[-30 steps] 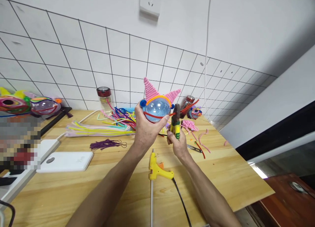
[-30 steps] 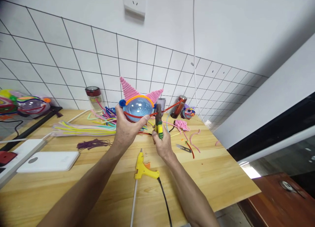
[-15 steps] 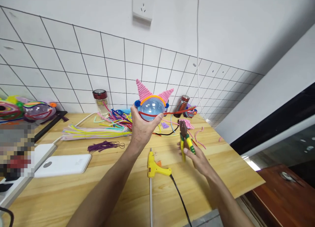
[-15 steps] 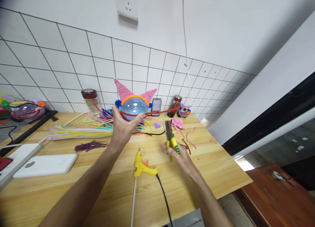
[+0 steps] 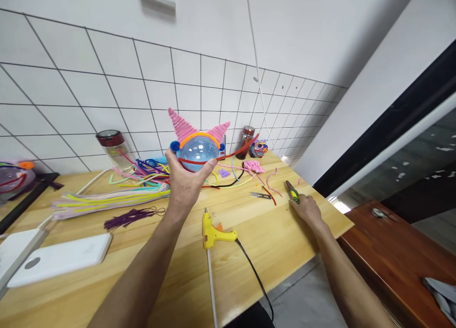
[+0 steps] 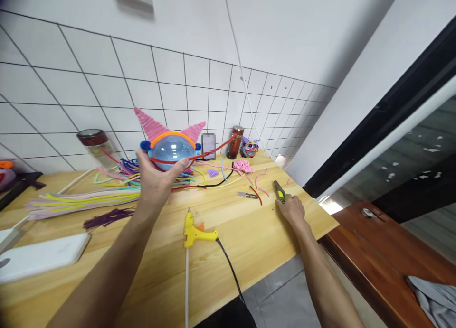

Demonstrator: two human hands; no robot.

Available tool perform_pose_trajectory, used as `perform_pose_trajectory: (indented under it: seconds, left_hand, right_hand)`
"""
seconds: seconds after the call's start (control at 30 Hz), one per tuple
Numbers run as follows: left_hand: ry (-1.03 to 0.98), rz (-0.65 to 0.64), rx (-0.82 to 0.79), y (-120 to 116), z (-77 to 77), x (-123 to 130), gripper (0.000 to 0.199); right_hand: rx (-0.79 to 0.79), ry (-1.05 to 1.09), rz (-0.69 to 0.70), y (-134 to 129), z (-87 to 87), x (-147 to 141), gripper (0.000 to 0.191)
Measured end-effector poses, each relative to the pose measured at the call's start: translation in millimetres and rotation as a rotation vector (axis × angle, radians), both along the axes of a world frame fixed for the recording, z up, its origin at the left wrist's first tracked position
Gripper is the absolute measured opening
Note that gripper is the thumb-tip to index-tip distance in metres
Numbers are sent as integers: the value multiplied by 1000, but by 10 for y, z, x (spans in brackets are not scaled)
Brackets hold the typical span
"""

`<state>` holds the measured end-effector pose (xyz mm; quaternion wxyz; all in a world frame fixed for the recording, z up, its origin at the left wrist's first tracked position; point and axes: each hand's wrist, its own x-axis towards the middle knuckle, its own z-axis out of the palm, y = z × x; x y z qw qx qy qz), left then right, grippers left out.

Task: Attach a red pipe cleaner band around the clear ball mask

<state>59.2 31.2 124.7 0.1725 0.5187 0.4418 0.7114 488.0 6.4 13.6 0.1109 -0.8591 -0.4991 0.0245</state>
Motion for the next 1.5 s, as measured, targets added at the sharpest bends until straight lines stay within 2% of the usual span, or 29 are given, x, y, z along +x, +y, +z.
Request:
perform_pose_trajectory:
  seconds: [0.07, 0.13, 0.17, 0.3, 0.37, 0.43, 0.5, 0.6, 0.73, 1.0, 1.23, 1.4, 1.47, 1.5]
  left_hand:
    - [-2, -4, -10, 9, -6, 5, 74]
    - [-13, -13, -35, 13, -6, 9, 74]
    - [-21, -22, -50, 12, -5, 11, 74]
    - [-44, -81, -81, -2, -2, 13, 78]
    - [-41, -100, -83, -11, -3, 12, 78]
    - [-28, -92, -85, -17, -9, 15, 77]
    - [-10, -60, -79, -19, -20, 26, 76]
    - [21, -13, -42, -19, -42, 51, 77]
    - [32, -1, -22, -28, -50, 81, 79]
    - [55, 11, -3, -39, -39, 94, 86]
    - [57, 28, 23, -57, -60, 146, 88]
    - [55, 17, 37, -59, -68, 152, 86]
    - [49, 16, 27, -54, -62, 129, 86]
    - [42, 11, 19, -50, -55, 113, 85]
  right_hand:
    - [4, -32, 26, 41, -1, -55, 42]
    - [96, -45, 112, 94, 65, -193, 38]
    - [190, -44, 191, 118, 125, -308, 35]
    - [904, -59, 689, 146, 523, -1070, 22]
    - [1086, -132, 847, 132, 780, -1501, 19]
    - [1154, -184, 921, 126, 1018, -1844, 18]
    - [1144, -239, 919, 145, 1194, -2056, 16]
    - [1089, -272, 914, 209, 1312, -2170, 12]
    - [1085, -275, 924, 278, 1312, -2181, 6]
    - [1105, -183, 929, 290, 1290, -2256, 13]
    - [1070, 201, 799, 223, 1326, -2388, 20]
    - [885, 689, 772, 202, 1284, -2457, 19]
    - [865, 716, 825, 234, 1259, -2425, 19]
    - [888, 642, 869, 260, 1255, -2389, 18]
